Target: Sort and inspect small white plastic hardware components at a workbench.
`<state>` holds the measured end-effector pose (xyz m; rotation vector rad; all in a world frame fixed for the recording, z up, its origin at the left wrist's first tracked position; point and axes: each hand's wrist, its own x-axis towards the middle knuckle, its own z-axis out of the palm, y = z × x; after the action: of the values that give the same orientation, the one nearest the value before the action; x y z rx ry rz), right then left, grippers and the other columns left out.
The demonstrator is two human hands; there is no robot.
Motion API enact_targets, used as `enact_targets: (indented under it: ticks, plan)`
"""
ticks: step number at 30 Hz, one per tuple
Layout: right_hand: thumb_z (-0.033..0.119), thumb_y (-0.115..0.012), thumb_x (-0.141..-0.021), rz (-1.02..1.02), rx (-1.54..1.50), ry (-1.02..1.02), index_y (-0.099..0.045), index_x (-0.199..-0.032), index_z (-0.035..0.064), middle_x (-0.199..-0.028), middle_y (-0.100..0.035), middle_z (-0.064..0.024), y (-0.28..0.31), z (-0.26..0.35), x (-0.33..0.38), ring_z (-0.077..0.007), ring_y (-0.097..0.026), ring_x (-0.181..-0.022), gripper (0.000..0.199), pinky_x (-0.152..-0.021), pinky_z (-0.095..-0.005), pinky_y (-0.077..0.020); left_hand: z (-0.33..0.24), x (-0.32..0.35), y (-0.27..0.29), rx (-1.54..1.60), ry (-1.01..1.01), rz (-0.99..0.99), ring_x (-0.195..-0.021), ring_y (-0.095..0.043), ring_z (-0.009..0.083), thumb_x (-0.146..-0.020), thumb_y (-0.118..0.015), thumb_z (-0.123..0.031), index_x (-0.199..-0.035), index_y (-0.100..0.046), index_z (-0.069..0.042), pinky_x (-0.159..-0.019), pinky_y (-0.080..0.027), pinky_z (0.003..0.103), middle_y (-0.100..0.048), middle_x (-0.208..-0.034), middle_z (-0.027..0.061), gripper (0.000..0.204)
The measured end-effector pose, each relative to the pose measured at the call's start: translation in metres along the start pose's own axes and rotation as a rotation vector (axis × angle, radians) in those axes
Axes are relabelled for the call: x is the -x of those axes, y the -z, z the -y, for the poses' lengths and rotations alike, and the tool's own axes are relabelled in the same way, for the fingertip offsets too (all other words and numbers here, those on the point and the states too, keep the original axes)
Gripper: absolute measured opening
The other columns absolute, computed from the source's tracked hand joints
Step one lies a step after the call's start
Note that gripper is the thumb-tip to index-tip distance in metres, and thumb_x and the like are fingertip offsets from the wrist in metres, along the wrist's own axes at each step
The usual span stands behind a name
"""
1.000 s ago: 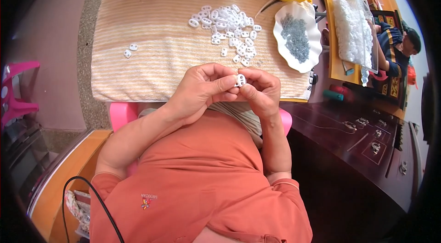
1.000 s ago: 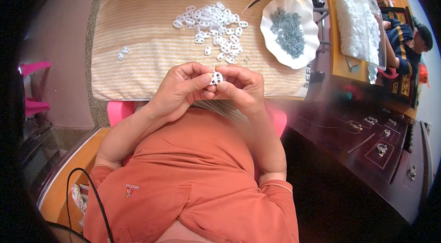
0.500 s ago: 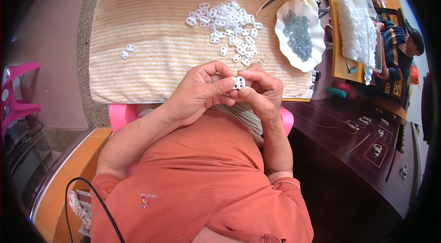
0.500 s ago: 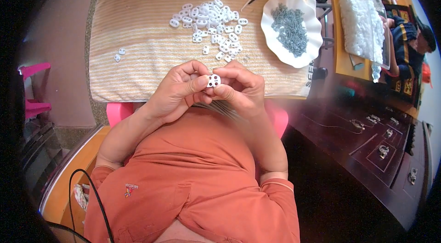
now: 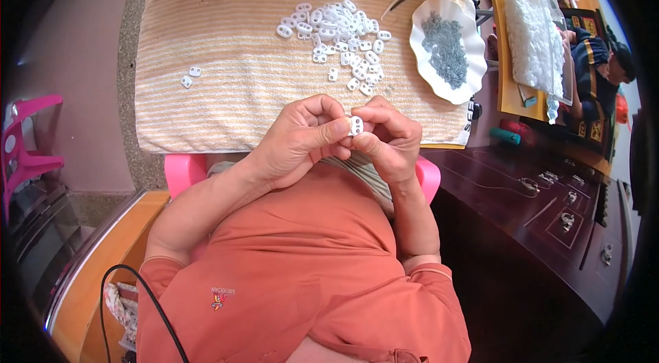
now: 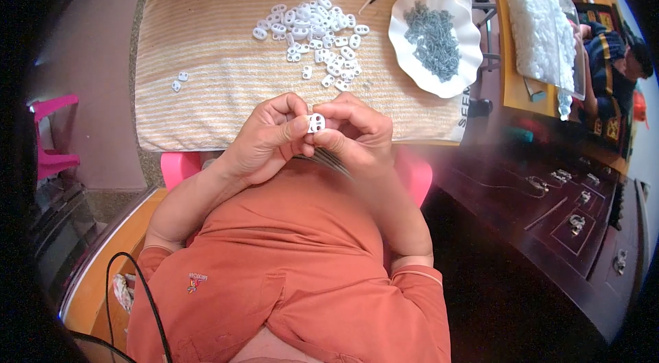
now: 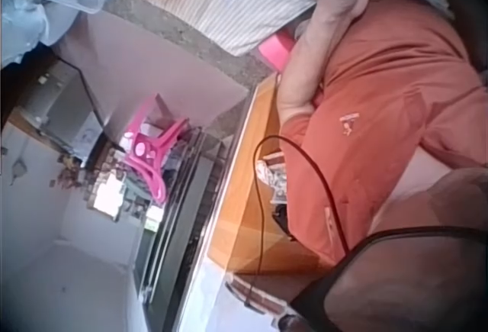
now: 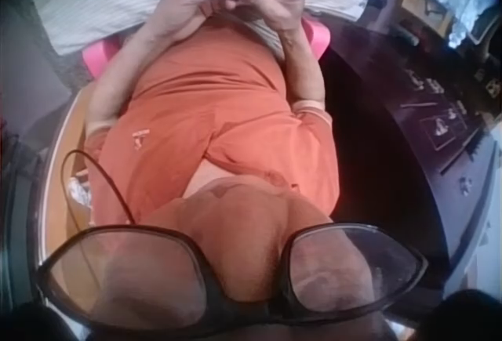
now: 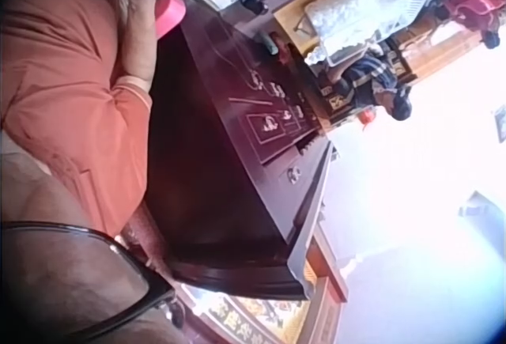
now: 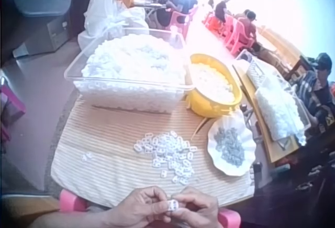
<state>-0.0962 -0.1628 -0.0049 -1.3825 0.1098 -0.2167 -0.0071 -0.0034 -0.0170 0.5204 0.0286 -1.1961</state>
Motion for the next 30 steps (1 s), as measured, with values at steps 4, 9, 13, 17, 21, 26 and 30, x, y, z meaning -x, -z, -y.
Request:
enact_targets:
  ticks: [4,9,13,17,21,26,30]
  plan:
    - [-0.002,-0.070,-0.081,0.019,0.022,0.037,-0.065,-0.106,-0.0048,-0.090,-0.061,-0.0086,0.001,-0.001,0.000,-0.0115,-0.058,-0.079,0.026,-0.071,-0.0223,-0.0456,0.001,0.000,0.000,0.002,0.003,0.005,-0.077,-0.063,0.0106,-0.090,-0.065,-0.011,-0.093,-0.057,-0.005,-0.068,-0.055,0.024,-0.063,-0.084,0.0036,0.010]
    - [-0.002,-0.070,-0.081,0.017,0.035,0.037,-0.065,-0.106,-0.0046,-0.089,-0.061,-0.0081,-0.001,0.000,0.001,-0.0113,-0.058,-0.078,0.026,-0.071,-0.0223,-0.0453,0.002,0.001,-0.001,-0.019,-0.006,-0.017,-0.072,-0.062,0.0114,-0.090,-0.065,-0.012,-0.092,-0.055,-0.004,-0.067,-0.055,0.024,-0.063,-0.087,0.0047,0.012]
    - [-0.001,-0.070,-0.081,0.017,0.057,0.040,-0.066,-0.105,-0.0046,-0.089,-0.061,-0.0076,-0.002,0.001,0.000,-0.0106,-0.058,-0.077,0.025,-0.069,-0.0219,-0.0452,0.001,0.001,-0.001,-0.048,-0.018,-0.027,-0.072,-0.062,0.0111,-0.090,-0.065,-0.012,-0.091,-0.056,-0.005,-0.067,-0.055,0.024,-0.064,-0.086,0.0047,0.012]
    - [-0.001,-0.070,-0.082,0.029,0.083,0.038,-0.066,-0.104,-0.0048,-0.088,-0.060,-0.0067,-0.004,0.003,0.000,-0.0103,-0.057,-0.076,0.023,-0.068,-0.0217,-0.0451,0.001,0.002,-0.002,-0.069,-0.044,-0.010,-0.074,-0.062,0.0098,-0.089,-0.066,-0.011,-0.092,-0.059,-0.003,-0.067,-0.054,0.022,-0.064,-0.085,0.0041,0.011]
    - [-0.001,-0.069,-0.082,0.031,0.024,0.039,-0.066,-0.105,-0.0049,-0.088,-0.060,-0.0064,-0.004,0.004,-0.002,-0.0102,-0.058,-0.077,0.023,-0.069,-0.0218,-0.0454,0.000,0.002,-0.005,-0.066,-0.050,0.003,-0.074,-0.062,0.0098,-0.090,-0.066,-0.012,-0.092,-0.060,-0.003,-0.067,-0.054,0.022,-0.064,-0.086,0.0045,0.011]
    - [-0.002,-0.068,-0.083,0.080,-0.010,0.001,-0.064,-0.108,-0.0050,-0.092,-0.059,-0.0068,0.004,0.001,-0.003,-0.0112,-0.059,-0.083,0.026,-0.072,-0.0230,-0.0475,0.001,0.001,-0.005,-0.078,-0.060,0.012,-0.077,-0.063,0.0102,-0.090,-0.066,-0.013,-0.092,-0.060,-0.003,-0.069,-0.054,0.022,-0.064,-0.087,0.0048,0.012]
    - [0.006,-0.071,-0.082,0.015,-0.110,-0.155,-0.065,-0.101,-0.0034,-0.092,-0.058,-0.0062,-0.008,0.016,-0.003,-0.0119,-0.055,-0.080,0.022,-0.073,-0.0233,-0.0435,-0.002,0.004,-0.009,-0.064,-0.055,0.005,-0.079,-0.063,0.0116,-0.090,-0.066,-0.013,-0.093,-0.060,-0.003,-0.070,-0.055,0.023,-0.064,-0.088,0.0053,0.012]
